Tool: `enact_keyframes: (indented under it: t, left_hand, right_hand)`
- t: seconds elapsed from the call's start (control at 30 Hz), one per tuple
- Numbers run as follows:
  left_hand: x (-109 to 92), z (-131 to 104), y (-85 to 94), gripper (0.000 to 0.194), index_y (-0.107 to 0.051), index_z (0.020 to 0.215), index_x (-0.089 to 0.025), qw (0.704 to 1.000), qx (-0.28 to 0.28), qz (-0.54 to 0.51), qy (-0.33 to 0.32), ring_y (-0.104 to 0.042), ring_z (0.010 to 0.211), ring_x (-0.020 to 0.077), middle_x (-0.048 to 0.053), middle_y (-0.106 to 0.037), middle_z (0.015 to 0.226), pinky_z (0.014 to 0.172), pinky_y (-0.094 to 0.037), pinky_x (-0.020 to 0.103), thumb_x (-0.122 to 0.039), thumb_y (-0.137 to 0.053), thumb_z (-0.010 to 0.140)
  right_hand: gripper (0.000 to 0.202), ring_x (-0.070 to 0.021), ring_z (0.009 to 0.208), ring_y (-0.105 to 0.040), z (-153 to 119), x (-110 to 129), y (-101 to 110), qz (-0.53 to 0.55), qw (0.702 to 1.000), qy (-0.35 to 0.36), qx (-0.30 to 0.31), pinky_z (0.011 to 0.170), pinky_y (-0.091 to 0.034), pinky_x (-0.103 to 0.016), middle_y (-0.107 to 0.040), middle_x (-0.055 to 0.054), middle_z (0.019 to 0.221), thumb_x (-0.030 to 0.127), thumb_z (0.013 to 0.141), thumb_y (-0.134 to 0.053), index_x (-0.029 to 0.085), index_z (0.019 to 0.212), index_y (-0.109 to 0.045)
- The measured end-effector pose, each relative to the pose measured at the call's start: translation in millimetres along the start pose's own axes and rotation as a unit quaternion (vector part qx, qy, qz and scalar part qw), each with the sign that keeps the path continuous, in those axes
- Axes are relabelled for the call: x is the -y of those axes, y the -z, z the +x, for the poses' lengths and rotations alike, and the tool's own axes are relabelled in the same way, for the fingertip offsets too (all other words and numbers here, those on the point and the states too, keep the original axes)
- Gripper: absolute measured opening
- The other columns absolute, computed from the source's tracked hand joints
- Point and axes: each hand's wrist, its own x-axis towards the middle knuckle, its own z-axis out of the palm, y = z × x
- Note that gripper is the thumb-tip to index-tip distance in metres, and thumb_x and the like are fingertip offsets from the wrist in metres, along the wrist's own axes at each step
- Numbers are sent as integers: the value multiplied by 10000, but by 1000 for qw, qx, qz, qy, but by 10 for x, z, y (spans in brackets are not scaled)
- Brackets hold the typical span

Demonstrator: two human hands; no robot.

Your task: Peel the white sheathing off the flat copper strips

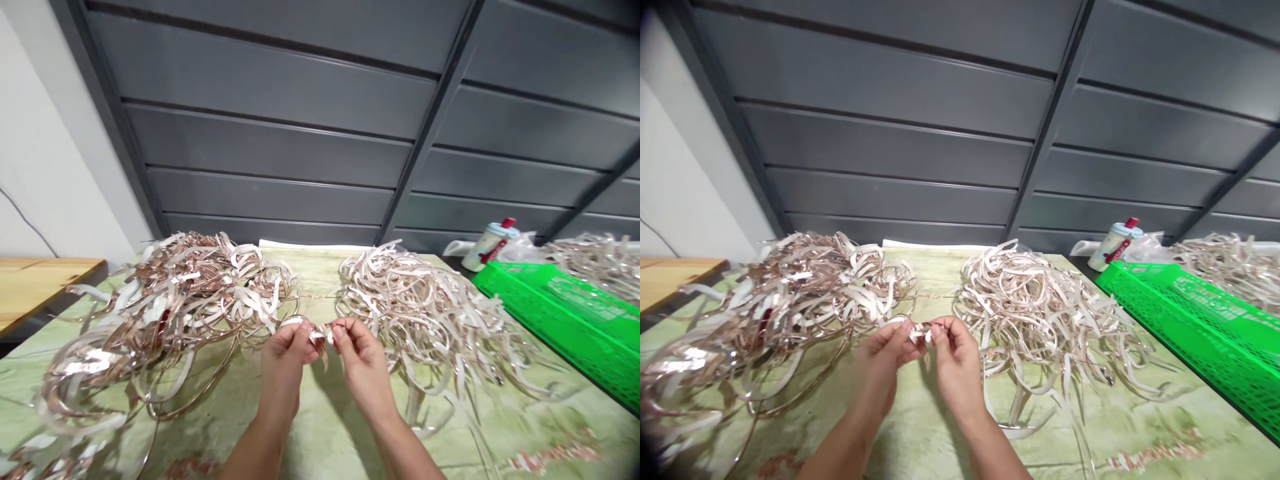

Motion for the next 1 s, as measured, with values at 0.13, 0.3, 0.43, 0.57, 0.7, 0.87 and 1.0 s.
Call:
enact_keyframes:
  t: [0.13,0.3,0.43,0.57,0.7,0.87,1.0]
  left_hand:
    - [-7,15,-20,364,-735,838,-130,995,5,-72,65,-676,610,154,71,-734,726,591,-537,249,-430,-814,649]
    - [-12,11,-19,365,-723,854,-116,993,26,-94,71,-679,626,149,82,-734,741,610,-536,246,-436,-792,692]
    - [10,12,1,307,-726,813,-124,996,49,-64,49,-634,584,131,44,-695,649,609,-517,243,-414,-771,722]
    - [34,24,1,281,-709,716,-139,998,22,-27,50,-578,521,114,12,-652,573,534,-464,216,-416,-761,713]
    - [58,38,-3,258,-723,720,-161,1000,-13,22,16,-564,538,111,-11,-637,565,549,-460,209,-418,-738,735]
    - [99,41,4,263,-736,725,-175,994,-22,82,-72,-556,582,136,-11,-614,585,582,-469,235,-432,-705,773]
    - [117,26,-4,264,-729,706,-185,989,-30,107,-102,-565,608,153,1,-635,637,580,-457,241,-432,-688,789]
  right_hand:
    - [231,-116,591,-514,43,-49,18,92,994,-57,-3,572,-424,-229,-596,20,693,405,809,-724,195,824,-627]
    - [248,-109,585,-550,62,-76,12,155,984,-88,-18,567,-437,-213,-621,20,668,388,761,-779,194,823,-635]
    - [224,-97,510,-510,65,-45,35,175,977,-120,3,490,-401,-192,-626,13,601,361,765,-776,179,832,-662]
    - [197,-94,506,-557,91,-19,108,232,953,-188,48,460,-422,-168,-633,3,592,297,743,-800,157,817,-683]
    - [145,-111,560,-646,106,-23,184,278,930,-229,70,522,-513,-179,-690,-32,684,213,741,-799,140,818,-699]
    - [138,-152,692,-718,95,2,226,311,917,-238,76,622,-564,-202,-731,-62,790,125,728,-781,128,841,-703]
    - [204,-178,781,-721,66,22,207,331,912,-224,86,691,-564,-232,-744,-75,834,81,667,-778,136,843,-692]
